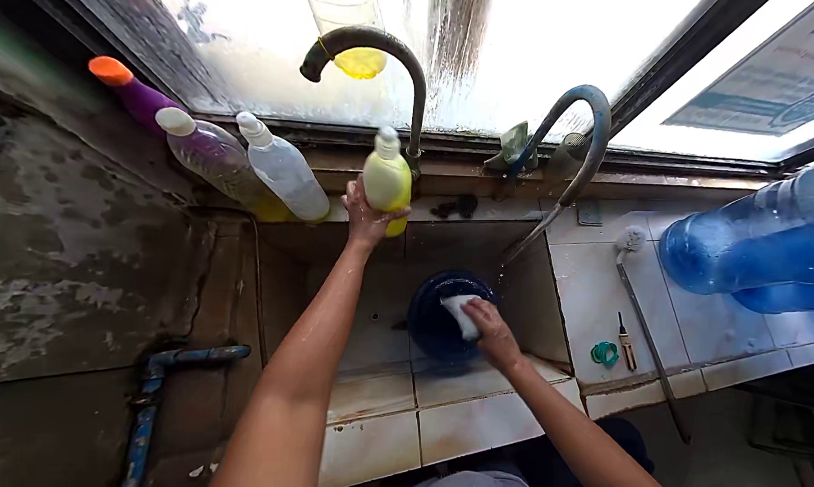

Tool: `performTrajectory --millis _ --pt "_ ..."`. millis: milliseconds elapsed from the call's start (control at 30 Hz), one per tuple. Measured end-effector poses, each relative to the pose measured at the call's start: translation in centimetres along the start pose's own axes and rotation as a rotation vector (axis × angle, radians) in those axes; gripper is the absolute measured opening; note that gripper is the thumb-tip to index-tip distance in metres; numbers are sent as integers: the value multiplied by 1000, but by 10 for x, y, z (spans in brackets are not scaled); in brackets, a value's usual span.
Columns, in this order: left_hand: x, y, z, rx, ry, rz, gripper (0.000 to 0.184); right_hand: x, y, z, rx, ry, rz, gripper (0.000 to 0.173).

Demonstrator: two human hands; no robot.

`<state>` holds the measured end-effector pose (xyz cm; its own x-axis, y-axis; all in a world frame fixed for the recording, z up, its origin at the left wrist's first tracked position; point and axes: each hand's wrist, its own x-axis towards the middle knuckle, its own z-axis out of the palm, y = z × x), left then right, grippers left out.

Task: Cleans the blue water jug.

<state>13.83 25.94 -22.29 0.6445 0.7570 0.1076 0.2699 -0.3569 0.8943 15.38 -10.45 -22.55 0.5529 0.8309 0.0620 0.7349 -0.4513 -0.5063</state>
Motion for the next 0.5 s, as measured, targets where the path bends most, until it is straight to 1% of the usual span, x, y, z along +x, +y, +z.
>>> performTrajectory --millis 33,67,100,167,200,233,267,300,333,367,400,433,467,500 --pt "11 -11 9 -55 79 17 107 -15 -2 8 -173 -52 -17 62" --pt "21 -21 17 -81 133 36 110 -22 -7 7 -306 -85 10 63" --pt "29 -31 23 -87 171 57 111 -22 -17 -1 -361 -160 78 61" --pt "31 -44 25 -104 166 32 118 3 -34 -24 -324 -403 217 53" --pt "24 -43 22 -109 146 19 126 21 -38 -30 -315 -515 254 46" --pt "6 -38 19 -87 112 9 132 37 -41 -32 -319 -604 281 41" --pt "-25 -29 18 -55 36 -24 130 50 -41 -31 -331 -665 290 37" --pt "-66 -20 22 -35 -98 -66 121 60 -38 -28 -332 -698 294 36" --pt "-111 -19 40 -38 -260 -82 114 65 -34 -23 -335 -724 296 34" --pt "-150 -24 69 -87 -432 -76 110 68 -30 -17 -352 -753 295 31" --pt "-185 -28 100 -149 -562 -55 103 69 -28 -9 -378 -791 299 28" --pt "-210 -31 125 -189 -586 -29 88 72 -27 -2 -401 -823 294 27" --pt "-221 -34 146 -174 -468 16 67 82 -26 1 -408 -844 278 29" --pt "-230 -37 161 -124 -310 60 50 88 -26 -1 -397 -876 266 34"
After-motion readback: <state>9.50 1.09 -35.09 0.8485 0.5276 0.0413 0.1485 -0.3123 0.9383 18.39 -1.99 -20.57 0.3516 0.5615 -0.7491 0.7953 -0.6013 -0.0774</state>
